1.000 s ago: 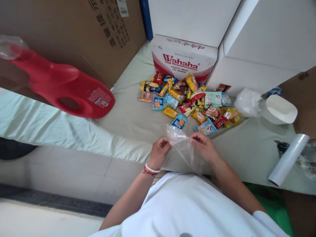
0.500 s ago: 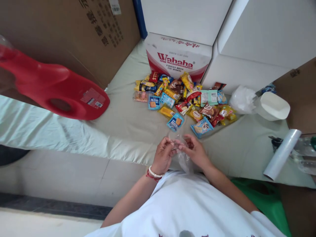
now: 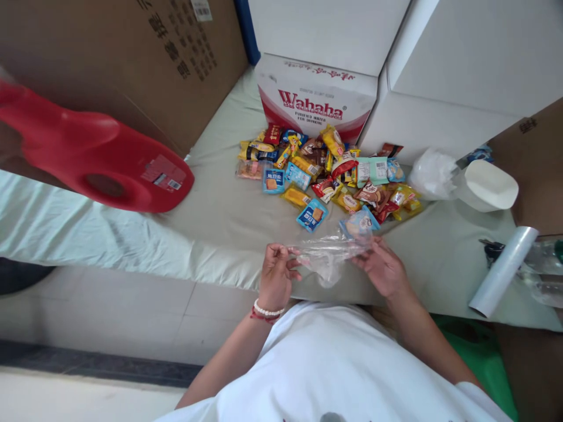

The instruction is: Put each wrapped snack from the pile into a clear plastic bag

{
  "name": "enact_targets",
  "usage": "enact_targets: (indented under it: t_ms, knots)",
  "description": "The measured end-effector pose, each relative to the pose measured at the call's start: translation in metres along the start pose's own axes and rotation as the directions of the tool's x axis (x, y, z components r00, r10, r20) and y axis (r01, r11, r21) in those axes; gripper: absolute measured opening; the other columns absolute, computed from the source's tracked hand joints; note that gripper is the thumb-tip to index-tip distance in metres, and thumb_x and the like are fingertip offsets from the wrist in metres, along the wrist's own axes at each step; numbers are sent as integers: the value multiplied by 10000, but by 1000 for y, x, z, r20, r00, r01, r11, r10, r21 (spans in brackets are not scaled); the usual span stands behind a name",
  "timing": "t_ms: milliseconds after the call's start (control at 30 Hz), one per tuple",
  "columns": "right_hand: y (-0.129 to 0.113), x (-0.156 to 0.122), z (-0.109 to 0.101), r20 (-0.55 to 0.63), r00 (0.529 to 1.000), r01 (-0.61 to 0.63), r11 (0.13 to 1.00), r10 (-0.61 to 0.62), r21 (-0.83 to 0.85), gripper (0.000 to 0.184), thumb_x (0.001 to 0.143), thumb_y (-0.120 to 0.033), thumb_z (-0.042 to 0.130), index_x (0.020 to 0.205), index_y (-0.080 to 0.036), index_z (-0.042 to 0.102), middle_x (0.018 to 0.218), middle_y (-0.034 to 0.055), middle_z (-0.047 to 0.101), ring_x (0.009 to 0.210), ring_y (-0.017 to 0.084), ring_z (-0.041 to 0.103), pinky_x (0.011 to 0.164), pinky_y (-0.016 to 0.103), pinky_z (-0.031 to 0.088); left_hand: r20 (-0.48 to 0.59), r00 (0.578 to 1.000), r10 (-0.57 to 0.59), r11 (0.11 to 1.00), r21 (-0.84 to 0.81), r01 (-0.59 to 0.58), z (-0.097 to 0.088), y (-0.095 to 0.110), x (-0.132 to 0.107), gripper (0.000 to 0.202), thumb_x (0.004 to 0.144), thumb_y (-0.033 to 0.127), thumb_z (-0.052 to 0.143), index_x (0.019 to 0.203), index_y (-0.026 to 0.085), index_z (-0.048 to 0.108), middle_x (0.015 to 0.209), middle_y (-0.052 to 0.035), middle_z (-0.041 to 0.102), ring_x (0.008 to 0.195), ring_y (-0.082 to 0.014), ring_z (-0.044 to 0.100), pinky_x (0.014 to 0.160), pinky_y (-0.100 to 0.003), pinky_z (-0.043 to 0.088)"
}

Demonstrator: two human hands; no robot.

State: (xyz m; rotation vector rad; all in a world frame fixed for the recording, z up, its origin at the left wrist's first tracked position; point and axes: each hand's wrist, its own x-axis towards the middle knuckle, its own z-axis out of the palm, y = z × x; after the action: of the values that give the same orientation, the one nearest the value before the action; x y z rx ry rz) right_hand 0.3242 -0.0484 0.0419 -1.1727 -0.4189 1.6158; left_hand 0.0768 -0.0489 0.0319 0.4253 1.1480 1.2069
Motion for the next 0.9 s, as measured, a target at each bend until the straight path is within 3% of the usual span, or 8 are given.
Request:
enact_targets:
  t_ms: [100,200,367,533,633,733,833,900]
  knots:
    - [14,-1,19,151,972,-178,984,179,-21,614,643,-609,867,1108,-291,622,1166,80,718,1011,287,695,824,460,566,84,992,-94,993,-61,100,5,-6,-9,551,758,683,737,982,265,457,904,16,701,640,-151,703,447,-207,455]
    - [30,3,44,116,987,-88,981,109,-172,644,550,-481,949,1081,-253,665,883,27,727,780,206,669,749,354,539,95,981,-167,983,-54,173,13,-15,-12,616,755,766,671,1033,228,558,918,-47,736,776,-210,724,576,-282,532]
    - [16,9,44,232,955,-74,907,184,-414,435,596,-469,922,876,-192,737,767,-7,679,654,118,551,603,243,408,8,1000,1,983,182,-2,11,-7,-8,428,751,573,797,842,199,609,813,-25,725,705,-161,679,592,-246,504]
    - [-33,17,16,312,927,-13,852,206,-523,351,619,-438,922,758,-187,719,675,-34,607,608,91,479,591,231,364,13,999,-44,991,124,42,-10,12,-13,485,785,667,728,845,230,526,574,72,569,398,-73,457,355,-178,288]
    - [-46,29,16,346,935,73,914,77,-399,345,659,-443,908,757,-204,679,749,-27,624,697,113,555,689,257,458,-30,994,-108,992,56,109,-19,9,-24,538,757,709,730,914,226,553,582,72,571,393,-64,441,360,-169,310]
    - [-41,49,29,372,921,25,937,114,-348,386,701,-494,875,822,-217,634,912,6,685,768,147,628,712,305,526,-101,984,-147,989,9,148,-35,-1,-44,546,698,648,816,903,216,554,683,48,616,500,-78,540,430,-174,401]
    - [-30,66,45,366,919,38,891,147,-452,454,713,-579,837,824,-218,584,787,-1,680,602,124,568,546,250,457,-119,975,-190,968,144,206,-64,-3,-67,511,753,650,775,929,210,582,792,5,657,604,-107,594,460,-186,412]
    - [-30,70,55,452,876,111,844,166,-524,453,758,-613,787,838,-217,582,719,-11,664,558,110,519,517,226,392,-224,973,-61,934,330,134,-86,5,-77,493,817,680,693,917,204,613,816,-13,653,656,-119,590,488,-196,420]
